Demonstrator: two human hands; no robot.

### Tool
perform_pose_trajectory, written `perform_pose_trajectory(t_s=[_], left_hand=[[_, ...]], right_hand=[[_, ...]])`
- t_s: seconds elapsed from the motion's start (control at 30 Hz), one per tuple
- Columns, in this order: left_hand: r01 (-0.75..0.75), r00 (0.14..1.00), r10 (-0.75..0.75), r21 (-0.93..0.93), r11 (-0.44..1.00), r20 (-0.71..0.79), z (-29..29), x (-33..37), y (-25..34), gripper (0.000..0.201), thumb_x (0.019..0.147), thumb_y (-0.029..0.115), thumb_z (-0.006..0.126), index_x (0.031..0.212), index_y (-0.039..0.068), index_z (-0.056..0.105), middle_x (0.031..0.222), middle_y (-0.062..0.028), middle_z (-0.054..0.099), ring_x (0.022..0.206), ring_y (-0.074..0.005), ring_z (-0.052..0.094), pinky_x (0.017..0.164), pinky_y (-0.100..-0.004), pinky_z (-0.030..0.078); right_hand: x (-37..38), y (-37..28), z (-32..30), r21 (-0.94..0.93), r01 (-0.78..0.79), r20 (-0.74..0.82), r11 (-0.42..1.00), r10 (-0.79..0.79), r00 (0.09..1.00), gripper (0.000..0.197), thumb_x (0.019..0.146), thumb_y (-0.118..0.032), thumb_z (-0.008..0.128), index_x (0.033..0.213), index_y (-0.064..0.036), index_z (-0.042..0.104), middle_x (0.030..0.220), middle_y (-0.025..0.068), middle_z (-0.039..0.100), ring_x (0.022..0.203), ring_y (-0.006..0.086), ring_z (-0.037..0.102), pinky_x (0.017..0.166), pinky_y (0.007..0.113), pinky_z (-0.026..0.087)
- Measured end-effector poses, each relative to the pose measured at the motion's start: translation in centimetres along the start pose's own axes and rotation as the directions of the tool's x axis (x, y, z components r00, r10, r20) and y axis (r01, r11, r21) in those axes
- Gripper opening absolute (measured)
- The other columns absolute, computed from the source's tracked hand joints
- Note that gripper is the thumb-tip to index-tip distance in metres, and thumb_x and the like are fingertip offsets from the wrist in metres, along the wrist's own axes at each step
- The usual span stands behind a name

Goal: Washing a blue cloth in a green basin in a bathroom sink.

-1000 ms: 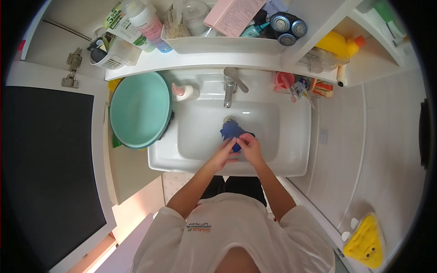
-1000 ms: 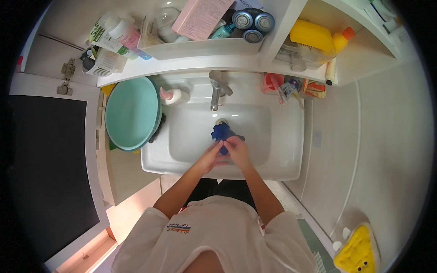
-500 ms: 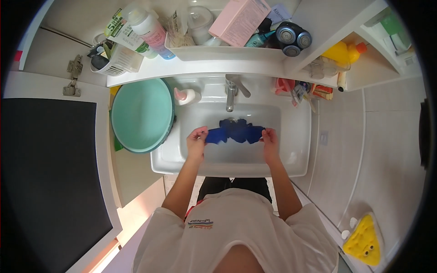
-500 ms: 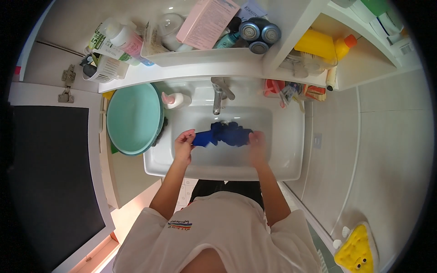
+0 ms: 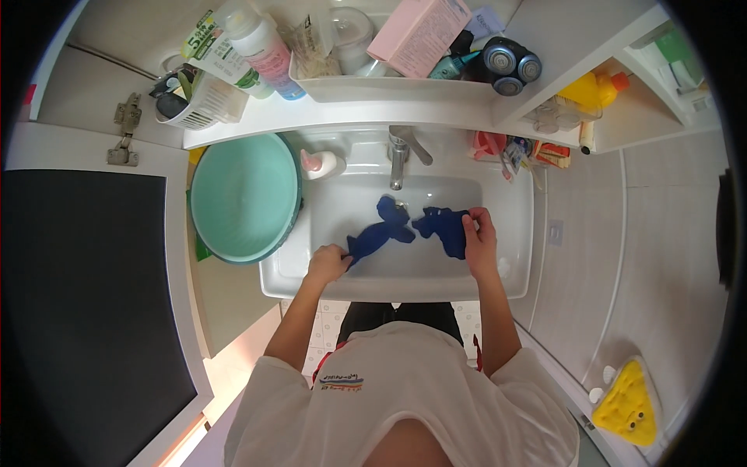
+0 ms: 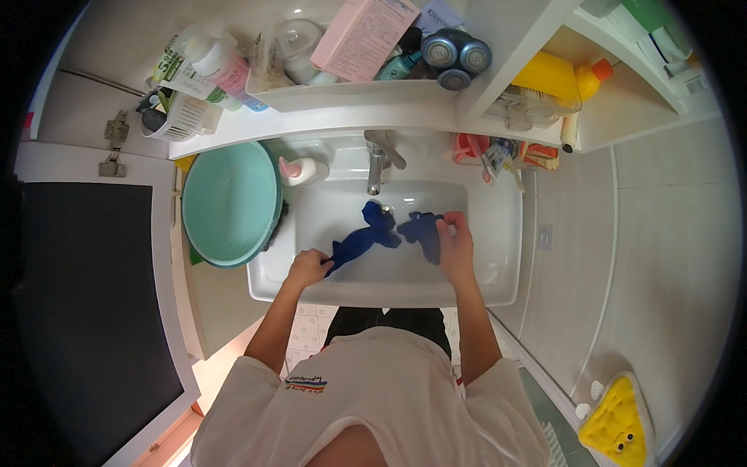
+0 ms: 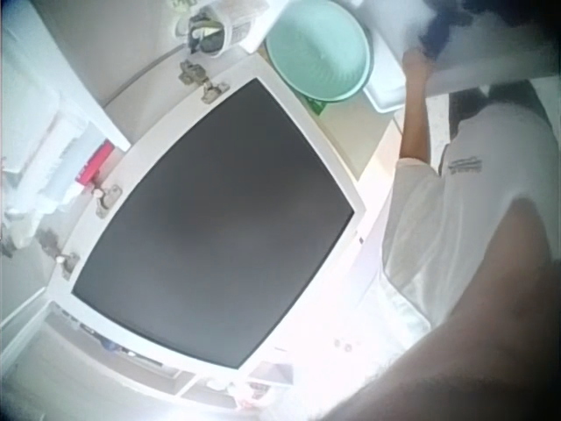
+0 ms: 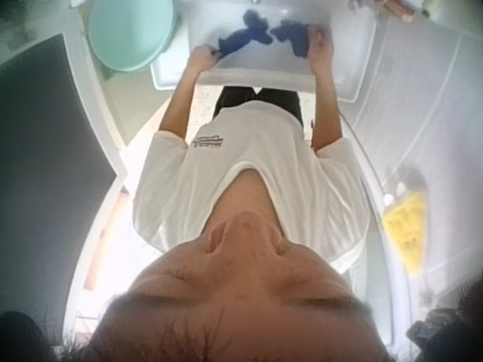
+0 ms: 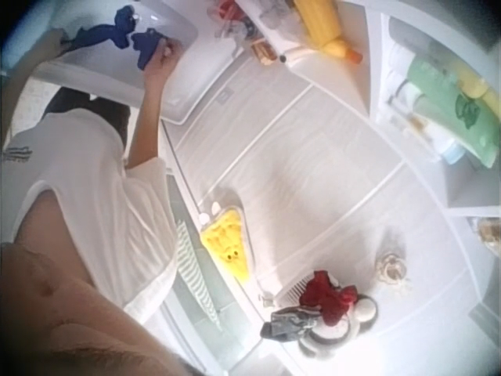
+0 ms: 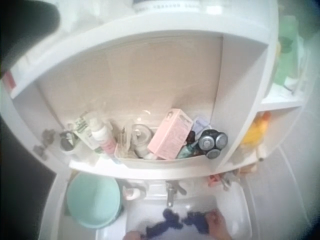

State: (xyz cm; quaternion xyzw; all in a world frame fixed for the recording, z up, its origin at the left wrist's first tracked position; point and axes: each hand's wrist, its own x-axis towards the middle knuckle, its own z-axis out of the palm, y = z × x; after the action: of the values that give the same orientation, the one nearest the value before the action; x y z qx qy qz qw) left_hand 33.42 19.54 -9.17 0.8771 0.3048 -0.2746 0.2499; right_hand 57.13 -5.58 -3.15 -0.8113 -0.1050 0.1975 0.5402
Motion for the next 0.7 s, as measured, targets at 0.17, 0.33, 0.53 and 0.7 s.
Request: perform_pose_trajectory(t_s=[0.17, 0.33, 0.53, 0.7], left_hand=[[0.119, 0.985, 0.066, -0.911, 0.396, 0.157, -6.7, -3.6, 5.9, 0.026, 0.095, 0.021, 0.063, 0.114, 0.005, 0.070, 0.085, -0.0026, 0.070, 0.073, -0.0083, 0.062, 0.062, -0.0218, 0.050], [0.060, 0.985, 0.156, -0.994, 0.088, 0.073, -9.8, -5.8, 9.0, 0.036, 0.097, 0.029, 0.060, 0.124, 0.006, 0.064, 0.098, 0.0009, 0.068, 0.074, -0.0042, 0.060, 0.057, -0.0193, 0.045], [0.194, 0.970, 0.165, -0.979, -0.069, 0.180, -5.5, -4.7, 12.1, 0.048, 0.098, 0.042, 0.053, 0.129, 0.006, 0.057, 0.094, 0.0003, 0.067, 0.083, -0.0077, 0.065, 0.071, -0.0224, 0.052], [0.176, 0.984, 0.052, -0.953, -0.245, 0.168, -4.1, -2.8, 11.8, 0.030, 0.099, 0.031, 0.052, 0.111, 0.006, 0.062, 0.096, -0.0040, 0.068, 0.086, -0.0126, 0.065, 0.072, -0.0245, 0.049]], right_hand=[[-2.0, -6.6, -0.8, 0.213, -0.005, 0.105, 0.977, -0.018, 0.994, 0.013, 0.092, -0.009, 0.061, 0.103, -0.0029, 0.056, 0.097, 0.0063, 0.058, 0.092, 0.0168, 0.054, 0.086, 0.027, 0.042], [-2.4, -8.6, -0.9, 0.286, 0.187, 0.101, 0.940, -0.224, 0.969, 0.014, 0.087, -0.005, 0.065, 0.099, -0.0026, 0.058, 0.105, 0.0081, 0.059, 0.097, 0.0185, 0.056, 0.088, 0.031, 0.045], [-4.2, -6.1, 4.0, 0.212, 0.328, 0.281, 0.921, -0.379, 0.882, 0.017, 0.086, -0.004, 0.066, 0.102, -0.0034, 0.060, 0.113, 0.0096, 0.059, 0.091, 0.0165, 0.059, 0.073, 0.029, 0.051], [-3.4, -4.2, 5.5, 0.094, 0.049, 0.398, 0.994, -0.082, 0.914, 0.028, 0.086, -0.007, 0.067, 0.113, -0.0055, 0.062, 0.117, 0.0120, 0.057, 0.077, 0.0168, 0.063, 0.064, 0.029, 0.052]])
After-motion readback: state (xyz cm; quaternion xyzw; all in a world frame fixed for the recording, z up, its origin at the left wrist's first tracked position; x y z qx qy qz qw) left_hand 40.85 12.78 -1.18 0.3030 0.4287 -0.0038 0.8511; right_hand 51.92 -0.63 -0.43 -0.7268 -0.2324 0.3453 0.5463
